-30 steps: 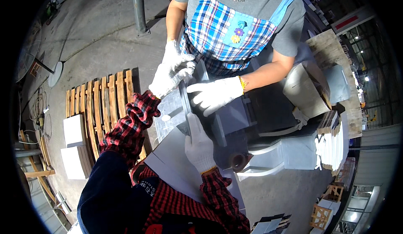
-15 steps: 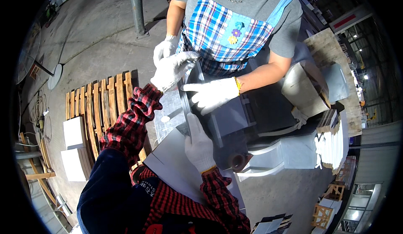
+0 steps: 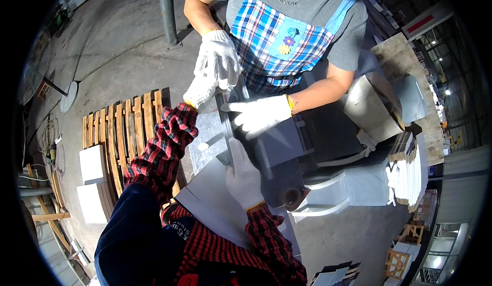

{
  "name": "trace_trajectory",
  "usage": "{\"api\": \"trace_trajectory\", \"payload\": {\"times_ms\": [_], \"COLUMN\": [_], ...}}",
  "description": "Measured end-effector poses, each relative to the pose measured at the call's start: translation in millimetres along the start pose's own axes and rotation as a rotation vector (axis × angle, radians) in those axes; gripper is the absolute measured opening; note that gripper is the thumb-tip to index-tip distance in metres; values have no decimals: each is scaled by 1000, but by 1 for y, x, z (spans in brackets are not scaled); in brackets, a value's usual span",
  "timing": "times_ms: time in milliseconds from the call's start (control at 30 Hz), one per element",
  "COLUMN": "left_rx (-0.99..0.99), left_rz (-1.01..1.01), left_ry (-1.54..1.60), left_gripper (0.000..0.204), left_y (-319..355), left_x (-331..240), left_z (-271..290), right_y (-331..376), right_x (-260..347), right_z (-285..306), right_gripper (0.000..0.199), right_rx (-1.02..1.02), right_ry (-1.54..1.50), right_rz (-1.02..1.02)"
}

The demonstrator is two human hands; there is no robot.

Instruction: The person aligns and joins two rectangular panels with a coworker, pressing the edges together. They then pick up another panel and place it on the work surface.

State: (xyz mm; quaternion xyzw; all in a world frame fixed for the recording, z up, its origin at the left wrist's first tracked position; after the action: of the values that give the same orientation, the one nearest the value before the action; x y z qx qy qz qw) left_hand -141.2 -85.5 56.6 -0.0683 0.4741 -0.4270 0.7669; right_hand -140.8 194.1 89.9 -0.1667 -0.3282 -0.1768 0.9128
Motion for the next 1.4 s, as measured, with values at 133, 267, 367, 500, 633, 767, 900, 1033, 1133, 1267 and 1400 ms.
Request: {"api": "trace_trajectory", "payload": {"times_ms": [133,267,367,500,633,767,900,1033,1133,1267,1400], "left_rx": [69,191,192,44,-60,-36,5,-22,50,105,132], "left_rz": [-53,13,88,141,181,359,400,471,547,605,665], "left_ry": [-103,110,326,407,430,562,699,1099,1226,1356,1495], "left_gripper": [30,29,29,30,32,31,29,26,29,28,32], "left_y": [5,-17,-17,-8,0,6,6,10,7,6,10], "left_x": [-3,2,1,-6,-9,-8,-14,-11,-23,-16,-25], "left_z": [13,10,6,2,-4,-3,-1,1,5,0,14], "right_y": [-1,1,0,0,1,1,2,0,0,-1,0], "right_x": [2,-2,-3,-3,-3,-4,-4,-3,-2,1,-5], "right_z": [1,-1,-2,-2,0,-3,-1,-3,0,1,-4], "right_gripper": [65,65,65,64,65,65,65,64,63,63,64], "right_rx": [32,21,6,-10,-6,9,-8,-27,-30,-38,-60], "right_ry": [-29,-25,-17,-5,1,-16,-9,0,15,13,9], "right_rz": [-31,-15,8,13,0,-26,-33,-4,-12,-15,39]}}
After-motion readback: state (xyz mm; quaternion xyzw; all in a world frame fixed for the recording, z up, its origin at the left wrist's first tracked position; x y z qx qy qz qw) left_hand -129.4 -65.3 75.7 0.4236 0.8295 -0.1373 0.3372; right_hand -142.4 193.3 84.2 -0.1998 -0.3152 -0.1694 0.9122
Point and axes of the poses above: each hand's wrist, its own y-axis away from the middle knuckle, its own z-axis out of the back of the hand, x = y × z, the point moved 1 cm from there along -y, towards the middle knuckle, and after that the axes turned 1 degree about -x, right-handed, at the moved point
